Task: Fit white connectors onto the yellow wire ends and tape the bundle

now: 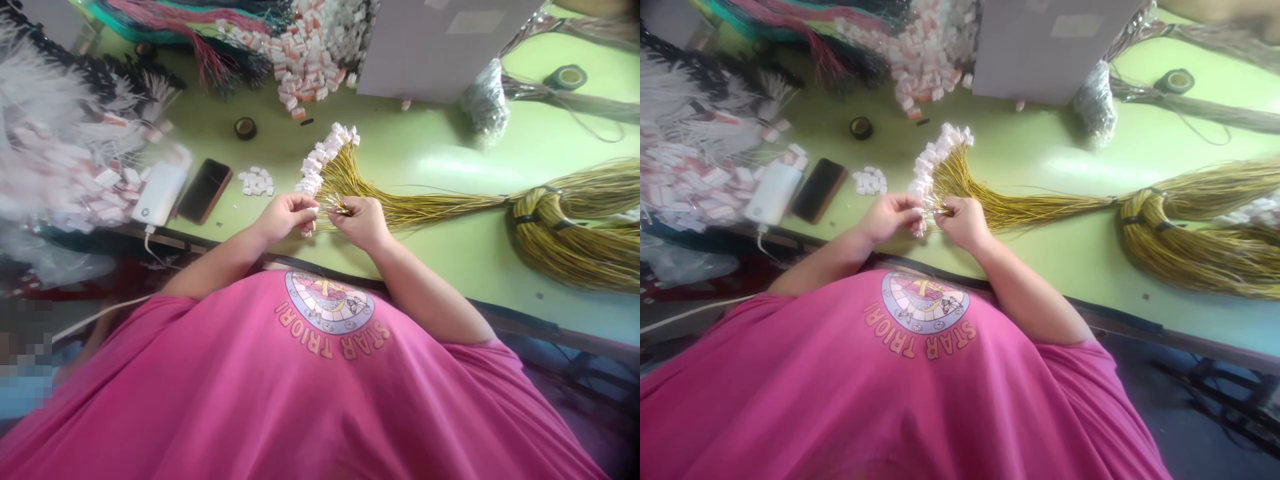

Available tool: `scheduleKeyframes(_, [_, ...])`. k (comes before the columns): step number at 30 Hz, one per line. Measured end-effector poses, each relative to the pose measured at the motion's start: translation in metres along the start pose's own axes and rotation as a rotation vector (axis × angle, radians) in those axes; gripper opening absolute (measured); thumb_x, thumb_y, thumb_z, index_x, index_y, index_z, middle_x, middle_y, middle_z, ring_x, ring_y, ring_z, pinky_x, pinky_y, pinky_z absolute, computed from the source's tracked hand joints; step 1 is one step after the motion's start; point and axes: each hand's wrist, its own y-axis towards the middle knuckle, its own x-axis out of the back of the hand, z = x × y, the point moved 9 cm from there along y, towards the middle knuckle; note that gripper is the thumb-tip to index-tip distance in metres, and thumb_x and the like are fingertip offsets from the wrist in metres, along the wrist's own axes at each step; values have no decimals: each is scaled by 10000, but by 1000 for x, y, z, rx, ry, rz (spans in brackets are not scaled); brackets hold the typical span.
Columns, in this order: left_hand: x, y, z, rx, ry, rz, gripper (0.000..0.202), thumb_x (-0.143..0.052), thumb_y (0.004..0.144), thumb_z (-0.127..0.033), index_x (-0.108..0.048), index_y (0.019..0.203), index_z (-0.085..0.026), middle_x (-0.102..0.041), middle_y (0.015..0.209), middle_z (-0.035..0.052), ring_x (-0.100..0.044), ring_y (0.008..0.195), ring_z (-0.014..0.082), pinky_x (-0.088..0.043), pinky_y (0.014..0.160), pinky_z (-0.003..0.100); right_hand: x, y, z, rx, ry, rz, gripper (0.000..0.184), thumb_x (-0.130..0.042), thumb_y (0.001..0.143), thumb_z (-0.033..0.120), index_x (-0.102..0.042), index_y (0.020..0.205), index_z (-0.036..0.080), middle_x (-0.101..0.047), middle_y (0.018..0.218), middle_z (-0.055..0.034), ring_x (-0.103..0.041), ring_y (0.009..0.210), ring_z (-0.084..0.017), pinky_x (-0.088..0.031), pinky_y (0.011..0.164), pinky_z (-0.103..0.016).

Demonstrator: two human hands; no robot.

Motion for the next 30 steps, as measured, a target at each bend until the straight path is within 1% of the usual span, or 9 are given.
scheduleKeyframes(6, [-3,1,4,50,80,-24,263,-774,709,-279,-619,822,-99,-621,562,25,-580,481,103,-483,504,232,-6,-1,3,32,-59,27,265,-547,698,303,-425,506,168,-349,500,38,-314,532,-72,-245,518,-232])
scheduleKeyframes(10, [-10,2,5,72,173,-15,235,-771,706,-268,-621,774,-100,-613,558,23,-577,494,94,-446,491,199,-13,-2,-1,36,-69,61,256,-563,703,306,-486,512,155,-390,494,32,-331,529,-76,-250,522,-235])
scheduleKeyframes(13, [-7,-3,3,51,314,-4,193,-719,754,-276,-643,819,-111,-620,589,22,-580,528,97,-462,547,216,-18,0,-6,25,-73,119,250,-581,721,328,-559,553,144,-431,507,27,-368,539,-83,-266,530,-232])
scheduleKeyframes(17, [15,-12,-8,-9,654,13,200,-664,793,-314,-670,919,-158,-688,816,58,-627,708,142,-489,701,283,-15,3,2,109,-14,154,200,-597,735,307,-622,614,148,-554,641,-4,-473,637,-109,-338,597,-238])
scheduleKeyframes(20, [54,-12,-33,-99,1028,-213,176,-643,804,-289,-659,925,-162,-670,927,87,-602,800,179,-471,780,340,-6,5,3,92,122,141,156,-627,716,300,-667,693,151,-609,737,-20,-515,694,-126,-376,637,-252])
scheduleKeyframes(22, [75,-11,-47,-136,1251,-384,148,-598,834,-258,-633,919,-143,-645,951,116,-576,857,209,-453,810,372,-6,5,-2,9,179,175,158,-651,687,296,-685,729,147,-603,694,-6,-505,645,-118,-371,607,-252])
scheduleKeyframes(23, [81,-8,-49,-136,1330,-425,144,-584,845,-254,-620,918,-135,-633,968,127,-563,888,223,-445,824,382,-8,4,-3,-22,192,201,158,-654,679,289,-688,735,145,-597,669,1,-496,621,-111,-366,594,-250])
scheduleKeyframes(26, [88,2,-42,-85,1443,-403,127,-561,863,-248,-597,914,-138,-603,1030,138,-550,917,239,-435,836,386,-10,2,-3,-60,210,247,159,-633,697,292,-678,717,140,-594,635,2,-484,586,-100,-363,580,-250])
scheduleKeyframes(30, [85,3,-39,-93,1419,-383,112,-501,873,-189,-598,915,-152,-597,1067,138,-557,939,248,-431,847,385,-8,1,-4,-83,178,220,243,-612,739,355,-597,619,145,-505,538,22,-405,523,-80,-304,527,-241])
